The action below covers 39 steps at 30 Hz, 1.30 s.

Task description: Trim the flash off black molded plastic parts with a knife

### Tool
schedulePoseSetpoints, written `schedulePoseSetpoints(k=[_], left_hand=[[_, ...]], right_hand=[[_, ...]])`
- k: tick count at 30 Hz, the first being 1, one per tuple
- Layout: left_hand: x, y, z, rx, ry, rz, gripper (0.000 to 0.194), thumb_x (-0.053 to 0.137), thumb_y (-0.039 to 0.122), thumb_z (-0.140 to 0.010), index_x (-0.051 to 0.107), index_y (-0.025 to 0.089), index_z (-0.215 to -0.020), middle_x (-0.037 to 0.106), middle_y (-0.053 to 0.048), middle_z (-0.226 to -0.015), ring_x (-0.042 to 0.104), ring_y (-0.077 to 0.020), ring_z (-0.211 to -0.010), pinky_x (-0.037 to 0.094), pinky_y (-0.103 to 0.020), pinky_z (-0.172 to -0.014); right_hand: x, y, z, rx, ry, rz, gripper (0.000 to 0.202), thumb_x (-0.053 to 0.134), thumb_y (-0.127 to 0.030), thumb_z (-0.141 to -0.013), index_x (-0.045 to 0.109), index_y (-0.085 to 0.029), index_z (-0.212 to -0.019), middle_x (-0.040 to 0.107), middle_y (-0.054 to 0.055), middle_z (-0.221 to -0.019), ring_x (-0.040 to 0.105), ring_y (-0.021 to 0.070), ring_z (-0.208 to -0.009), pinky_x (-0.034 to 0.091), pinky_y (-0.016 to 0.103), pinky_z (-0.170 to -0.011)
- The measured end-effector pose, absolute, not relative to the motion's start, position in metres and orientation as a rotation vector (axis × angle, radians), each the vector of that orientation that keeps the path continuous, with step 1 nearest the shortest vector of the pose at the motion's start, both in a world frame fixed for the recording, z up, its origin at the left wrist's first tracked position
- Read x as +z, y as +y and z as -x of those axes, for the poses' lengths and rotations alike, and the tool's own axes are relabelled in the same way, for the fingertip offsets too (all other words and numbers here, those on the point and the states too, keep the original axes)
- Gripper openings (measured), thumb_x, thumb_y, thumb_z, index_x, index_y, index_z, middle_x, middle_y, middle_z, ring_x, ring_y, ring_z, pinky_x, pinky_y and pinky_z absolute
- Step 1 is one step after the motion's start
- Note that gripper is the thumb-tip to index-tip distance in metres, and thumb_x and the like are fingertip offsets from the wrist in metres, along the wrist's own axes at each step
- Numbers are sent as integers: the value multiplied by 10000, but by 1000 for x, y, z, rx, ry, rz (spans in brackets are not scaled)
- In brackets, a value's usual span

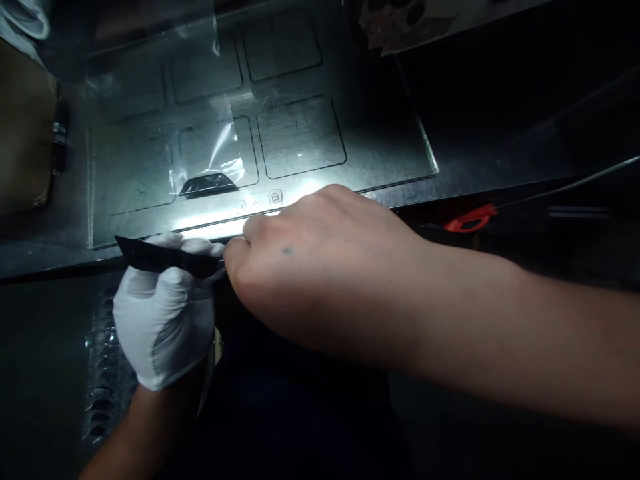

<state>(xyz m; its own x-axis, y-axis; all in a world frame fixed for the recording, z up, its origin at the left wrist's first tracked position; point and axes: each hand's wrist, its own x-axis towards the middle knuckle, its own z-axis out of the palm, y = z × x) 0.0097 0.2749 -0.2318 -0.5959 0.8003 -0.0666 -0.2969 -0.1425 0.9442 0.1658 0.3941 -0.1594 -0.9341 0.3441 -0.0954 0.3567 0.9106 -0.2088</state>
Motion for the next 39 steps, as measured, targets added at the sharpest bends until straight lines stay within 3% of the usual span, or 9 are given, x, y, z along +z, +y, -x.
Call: schedulePoseSetpoints(k=[3, 8, 17, 24, 28, 33, 36, 39], left_hand=[[-231, 274, -9, 1836, 1322, -596, 233, 845, 272, -852, 766, 225, -1066, 765, -7, -982, 729, -202, -979, 605, -360, -980], [-227, 272, -5, 1821, 1280, -593, 221, 833, 316, -859, 767, 286, -1067, 766, 15, -1003, 728, -209, -995, 624, -340, -911], [-236, 272, -2, 1939, 1165, -746, 257, 819, 232, -873, 768, 227, -1124, 781, -10, -1006, 734, -201, -980, 620, -364, -963], [-241, 273, -2, 1952, 1215, -775, 270, 826, 199, -864, 758, 207, -1125, 781, -18, -1011, 736, -213, -994, 609, -419, -1011], [-243, 267, 0, 1937, 1323, -752, 256, 828, 253, -873, 754, 218, -1115, 790, -6, -1006, 763, -198, -972, 640, -356, -959], [-247, 260, 1, 1781, 1557, -560, 296, 850, 294, -847, 753, 220, -1117, 805, -15, -1045, 787, -209, -960, 663, -280, -878], [-248, 261, -7, 1750, 1476, -411, 401, 926, 351, -741, 760, 225, -1085, 813, -22, -1008, 793, -240, -940, 667, -307, -869], [-253, 261, -19, 1637, 1452, -290, 525, 994, 383, -607, 768, 214, -1050, 818, -37, -961, 796, -279, -925, 672, -346, -863]], right_hand=[[-160, 396, -168, -354, 3025, -569, 353, 496, -102, -902, 753, -208, -1119, 706, 66, -770, 534, 183, -580, 329, 338, -583], [-159, 399, -170, -412, 3040, -648, 334, 476, -155, -963, 759, -206, -1133, 708, 63, -784, 559, 184, -608, 352, 332, -587], [-167, 397, -170, -194, 3171, -534, 317, 515, -89, -902, 761, -194, -1071, 671, 44, -729, 541, 157, -553, 223, 293, -477], [-171, 392, -169, -345, 3268, -504, 301, 492, -85, -932, 761, -192, -1014, 653, 48, -713, 548, 165, -552, 302, 320, -525], [-169, 398, -173, -363, 3211, -553, 348, 562, -82, -860, 763, -203, -1118, 731, 53, -856, 631, 201, -642, 360, 326, -540], [-208, 459, -199, -342, 3249, -1164, 716, 518, 30, -758, 641, -188, -1429, 729, 80, -1137, 681, 252, -999, 530, 350, -774], [-239, 510, -216, -232, 3263, -1573, 732, 463, 77, -724, 676, -138, -1390, 717, 137, -1165, 649, 288, -1066, 546, 433, -926], [-255, 520, -229, -207, 3324, -1698, 713, 471, 56, -725, 663, -130, -1386, 696, 152, -1264, 614, 310, -1178, 524, 494, -1046]])
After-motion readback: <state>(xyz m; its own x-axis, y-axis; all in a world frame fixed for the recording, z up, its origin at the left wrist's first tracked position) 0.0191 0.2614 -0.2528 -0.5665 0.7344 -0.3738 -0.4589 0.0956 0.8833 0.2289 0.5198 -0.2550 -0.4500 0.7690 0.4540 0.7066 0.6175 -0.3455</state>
